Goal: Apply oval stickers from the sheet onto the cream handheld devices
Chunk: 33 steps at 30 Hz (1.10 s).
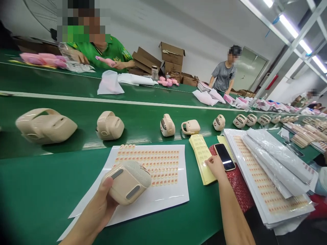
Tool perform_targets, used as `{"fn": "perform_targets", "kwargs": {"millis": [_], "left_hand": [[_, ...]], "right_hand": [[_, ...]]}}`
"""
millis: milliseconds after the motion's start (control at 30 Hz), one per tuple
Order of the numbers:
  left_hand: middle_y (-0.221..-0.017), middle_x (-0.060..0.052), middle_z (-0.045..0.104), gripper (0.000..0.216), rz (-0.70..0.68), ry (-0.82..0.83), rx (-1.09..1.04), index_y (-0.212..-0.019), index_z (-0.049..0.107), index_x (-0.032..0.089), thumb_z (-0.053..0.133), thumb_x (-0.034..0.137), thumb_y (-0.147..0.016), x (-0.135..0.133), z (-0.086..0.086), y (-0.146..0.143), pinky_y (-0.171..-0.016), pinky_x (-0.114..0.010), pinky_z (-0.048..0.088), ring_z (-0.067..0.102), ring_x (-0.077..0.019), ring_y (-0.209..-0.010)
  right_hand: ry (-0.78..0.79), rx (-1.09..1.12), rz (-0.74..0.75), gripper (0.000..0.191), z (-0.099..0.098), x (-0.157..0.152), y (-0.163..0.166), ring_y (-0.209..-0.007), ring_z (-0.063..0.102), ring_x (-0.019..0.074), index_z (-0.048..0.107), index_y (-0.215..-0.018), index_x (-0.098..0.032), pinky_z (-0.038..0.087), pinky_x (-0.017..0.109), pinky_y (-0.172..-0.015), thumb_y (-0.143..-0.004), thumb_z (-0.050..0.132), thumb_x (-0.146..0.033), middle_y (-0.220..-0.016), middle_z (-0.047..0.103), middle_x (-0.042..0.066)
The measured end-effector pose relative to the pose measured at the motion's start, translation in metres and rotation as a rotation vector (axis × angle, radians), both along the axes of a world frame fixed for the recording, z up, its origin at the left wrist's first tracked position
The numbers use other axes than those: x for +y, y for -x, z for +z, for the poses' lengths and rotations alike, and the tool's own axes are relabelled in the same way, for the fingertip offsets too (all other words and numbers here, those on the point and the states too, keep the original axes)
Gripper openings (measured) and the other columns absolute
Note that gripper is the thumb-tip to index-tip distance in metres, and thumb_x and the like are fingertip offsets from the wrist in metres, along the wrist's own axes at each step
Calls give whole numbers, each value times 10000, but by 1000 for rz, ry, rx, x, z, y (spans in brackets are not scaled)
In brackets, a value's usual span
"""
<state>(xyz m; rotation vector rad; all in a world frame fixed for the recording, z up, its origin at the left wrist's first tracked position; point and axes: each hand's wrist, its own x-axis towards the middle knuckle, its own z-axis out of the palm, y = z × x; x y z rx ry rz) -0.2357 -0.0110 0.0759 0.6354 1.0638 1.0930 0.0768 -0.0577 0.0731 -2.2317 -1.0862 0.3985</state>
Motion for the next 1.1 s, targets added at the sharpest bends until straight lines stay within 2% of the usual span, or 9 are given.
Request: {"fn": "perform_targets", "kwargs": {"millis": [133, 333, 500, 600, 700, 767, 833, 933, 1100], "left_hand": [[-1030, -39, 576, 673, 13, 22, 4, -1152, 521, 302, 639, 619, -569, 1, 0, 1, -498, -243, 509, 537, -291, -995], [-1061, -38, 565, 691, 2, 13, 2, -1159, 519, 312, 640, 632, -559, 1, 3, 1, -524, -241, 515, 506, -289, -1024], [-1048, -38, 558, 673, 11, -26, 21, -1177, 503, 319, 612, 630, -591, 0, 0, -1, -471, -244, 504, 531, -283, -970], [-1104, -53, 538, 672, 16, -33, 29, -1220, 454, 327, 586, 612, -626, 0, -4, -5, -459, -259, 507, 545, -281, -955], [-1204, -75, 501, 684, 18, -43, 47, -1248, 418, 323, 573, 596, -640, 0, -8, -9, -454, -265, 506, 539, -292, -977], [-1248, -82, 481, 714, 16, -52, 57, -1259, 405, 317, 586, 594, -627, 0, -10, -11, -466, -273, 511, 525, -306, -1007], [-1288, -82, 458, 739, 14, -63, 63, -1262, 402, 314, 608, 592, -609, -1, -11, -12, -486, -281, 518, 512, -319, -1037], [-1299, -88, 464, 729, 18, -71, 49, -1247, 420, 303, 631, 577, -605, -2, -10, -13, -539, -303, 528, 532, -324, -1028], [-1282, -100, 478, 709, 14, -67, 34, -1242, 420, 289, 624, 568, -622, -3, -7, -13, -598, -341, 536, 561, -320, -999]], "right_hand": [[-22, 81, 11, 199, 0, -1, 5, -616, 563, 179, 559, -589, -189, 413, 274, -584, -647, 526, -377, -625, 587, 17], [-90, 74, -67, 134, -3, 3, 6, -676, 528, 192, 513, -487, -197, 393, 312, -675, -549, 601, -277, -666, 546, 36], [-99, 250, 23, 240, 12, 4, 12, -566, 491, 164, 529, -551, -194, 386, 302, -586, -568, 574, -429, -555, 505, -1], [-189, 414, 145, 310, 25, 8, 38, -643, 510, 156, 540, -603, -190, 407, 290, -635, -569, 580, -495, -654, 542, 9], [-283, 664, 350, 305, 39, 16, 82, -732, 517, 157, 542, -580, -186, 412, 286, -681, -543, 663, -464, -772, 543, 21], [-262, 766, 498, 284, 45, 22, 113, -779, 517, 166, 549, -558, -186, 413, 289, -682, -543, 693, -429, -810, 526, 24], [-211, 767, 603, 259, 47, 29, 139, -820, 513, 177, 564, -553, -188, 409, 295, -688, -550, 700, -408, -824, 514, 25], [-161, 693, 644, 247, 44, 38, 160, -836, 506, 184, 573, -552, -189, 406, 299, -688, -554, 701, -401, -821, 504, 24], [-105, 642, 606, 170, 40, 46, 165, -794, 506, 173, 573, -549, -183, 419, 281, -648, -581, 688, -304, -799, 480, 16]]}}
